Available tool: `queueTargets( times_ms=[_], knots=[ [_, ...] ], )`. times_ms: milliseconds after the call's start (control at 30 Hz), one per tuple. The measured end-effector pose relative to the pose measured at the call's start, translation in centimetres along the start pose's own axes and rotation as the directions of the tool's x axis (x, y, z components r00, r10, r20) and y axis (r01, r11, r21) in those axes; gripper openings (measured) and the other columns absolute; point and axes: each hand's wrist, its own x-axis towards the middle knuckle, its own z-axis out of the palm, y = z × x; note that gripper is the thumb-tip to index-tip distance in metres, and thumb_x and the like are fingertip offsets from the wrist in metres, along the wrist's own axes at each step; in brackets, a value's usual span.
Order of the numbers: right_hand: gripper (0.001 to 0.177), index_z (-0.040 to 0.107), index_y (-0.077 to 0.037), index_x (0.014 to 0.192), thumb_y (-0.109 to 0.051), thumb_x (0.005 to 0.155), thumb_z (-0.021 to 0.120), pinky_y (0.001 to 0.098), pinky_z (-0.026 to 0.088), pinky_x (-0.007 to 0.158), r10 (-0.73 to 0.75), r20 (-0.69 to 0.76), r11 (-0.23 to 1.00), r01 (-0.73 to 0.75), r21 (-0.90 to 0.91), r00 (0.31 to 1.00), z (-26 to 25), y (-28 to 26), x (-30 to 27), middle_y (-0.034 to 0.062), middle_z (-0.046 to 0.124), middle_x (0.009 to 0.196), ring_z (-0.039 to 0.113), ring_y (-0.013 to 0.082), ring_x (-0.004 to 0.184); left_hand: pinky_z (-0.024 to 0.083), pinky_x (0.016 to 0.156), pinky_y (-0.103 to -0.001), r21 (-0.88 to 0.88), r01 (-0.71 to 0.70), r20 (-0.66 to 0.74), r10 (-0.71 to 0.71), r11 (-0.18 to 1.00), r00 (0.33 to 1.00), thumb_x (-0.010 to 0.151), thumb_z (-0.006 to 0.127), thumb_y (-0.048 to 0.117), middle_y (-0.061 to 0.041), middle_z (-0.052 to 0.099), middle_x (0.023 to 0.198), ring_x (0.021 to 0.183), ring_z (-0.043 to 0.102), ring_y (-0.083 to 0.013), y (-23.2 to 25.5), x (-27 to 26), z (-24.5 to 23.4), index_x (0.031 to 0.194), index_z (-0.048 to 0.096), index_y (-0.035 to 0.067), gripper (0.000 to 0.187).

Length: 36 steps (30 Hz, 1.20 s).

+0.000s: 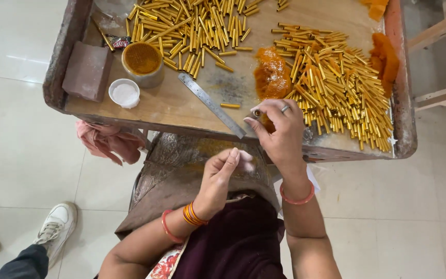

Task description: The worker measures gold-colored tubes using a metal ruler, applies white powder, and coats them with orange wax or lac at a workstation.

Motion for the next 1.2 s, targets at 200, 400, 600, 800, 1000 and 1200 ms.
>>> queueTargets(
  times_ms=[200, 400, 600, 800, 1000, 1200],
  knots=[
    [0.041, 0.073, -0.005, 0.117, -0.019, 0.082, 0.088, 0.0455, 0.044, 0.111, 0.012, -0.054, 0.998, -0.008, 0.066, 0.998, -1.3, -0.9, 0.1, 0.0172, 0.062, 0.137, 0.052, 0.0343, 0.132, 0.051, 0.096, -0.034, -0.312, 0.458, 0.058, -0.464, 0.833, 0.884, 0.104, 0.051, 0.041, -0.008, 0.074, 0.105, 0.102, 0.068, -0.0178, -1.7, -1.5, -0.2, 0.118, 0.068, 0.002, 0.045],
    [0.025, 0.076, -0.005, 0.114, -0.014, 0.093, 0.085, 0.0375, 0.056, 0.100, 0.154, -0.087, 0.959, -0.127, 0.254, 0.984, -0.5, -0.1, -0.6, 0.0124, 0.071, 0.131, 0.069, 0.0278, 0.116, 0.050, 0.096, -0.034, -0.279, 0.443, 0.168, -0.411, 0.852, 0.896, 0.106, 0.051, 0.043, -0.007, 0.072, 0.103, 0.101, 0.066, -0.0179, 0.0, -1.0, 2.5, 0.117, 0.069, 0.003, 0.046],
    [0.021, 0.059, 0.000, 0.107, -0.019, 0.110, 0.066, 0.0360, 0.060, 0.087, 0.269, -0.241, 0.568, 0.049, 0.822, 0.932, -1.3, -4.0, -4.8, 0.0099, 0.062, 0.107, 0.065, 0.0174, 0.089, 0.052, 0.084, -0.036, -0.410, 0.334, 0.174, -0.286, 0.849, 0.942, 0.116, 0.050, 0.043, -0.010, 0.070, 0.098, 0.090, 0.064, -0.0209, -6.6, 3.8, 1.0, 0.112, 0.066, 0.001, 0.045],
    [0.022, 0.051, -0.005, 0.106, -0.024, 0.110, 0.061, 0.0258, 0.044, 0.070, 0.300, -0.238, 0.578, 0.023, 0.816, 0.924, 1.1, -4.8, -8.2, 0.0038, 0.050, 0.100, 0.048, 0.0115, 0.078, 0.051, 0.093, -0.030, -0.328, 0.290, 0.110, -0.268, 0.899, 0.957, 0.106, 0.055, 0.021, -0.005, 0.065, 0.113, 0.104, 0.064, -0.0129, -3.0, 1.3, 3.9, 0.130, 0.057, 0.000, 0.032],
    [0.026, 0.052, -0.005, 0.111, -0.028, 0.113, 0.063, 0.0292, 0.046, 0.078, 0.363, -0.311, 0.544, 0.071, 0.836, 0.878, 0.7, -1.7, -9.5, 0.0049, 0.051, 0.101, 0.047, 0.0135, 0.085, 0.059, 0.074, -0.025, 0.630, -0.396, 0.242, 0.317, 0.668, 0.917, 0.086, 0.082, 0.008, -0.005, 0.071, 0.100, 0.083, 0.071, -0.0108, 5.3, -0.4, 3.0, 0.115, 0.071, 0.004, 0.031],
    [0.027, 0.049, -0.004, 0.109, -0.029, 0.110, 0.058, 0.0270, 0.048, 0.078, 0.319, -0.270, 0.693, -0.029, 0.721, 0.908, 0.5, -2.1, -10.1, 0.0107, 0.061, 0.096, 0.058, 0.0187, 0.088, 0.055, 0.065, -0.029, 0.696, -0.451, 0.292, 0.353, 0.559, 0.889, 0.085, 0.085, 0.009, -0.006, 0.071, 0.081, 0.069, 0.069, -0.0175, 5.6, -0.1, 3.8, 0.092, 0.075, 0.007, 0.013]
  ],
)
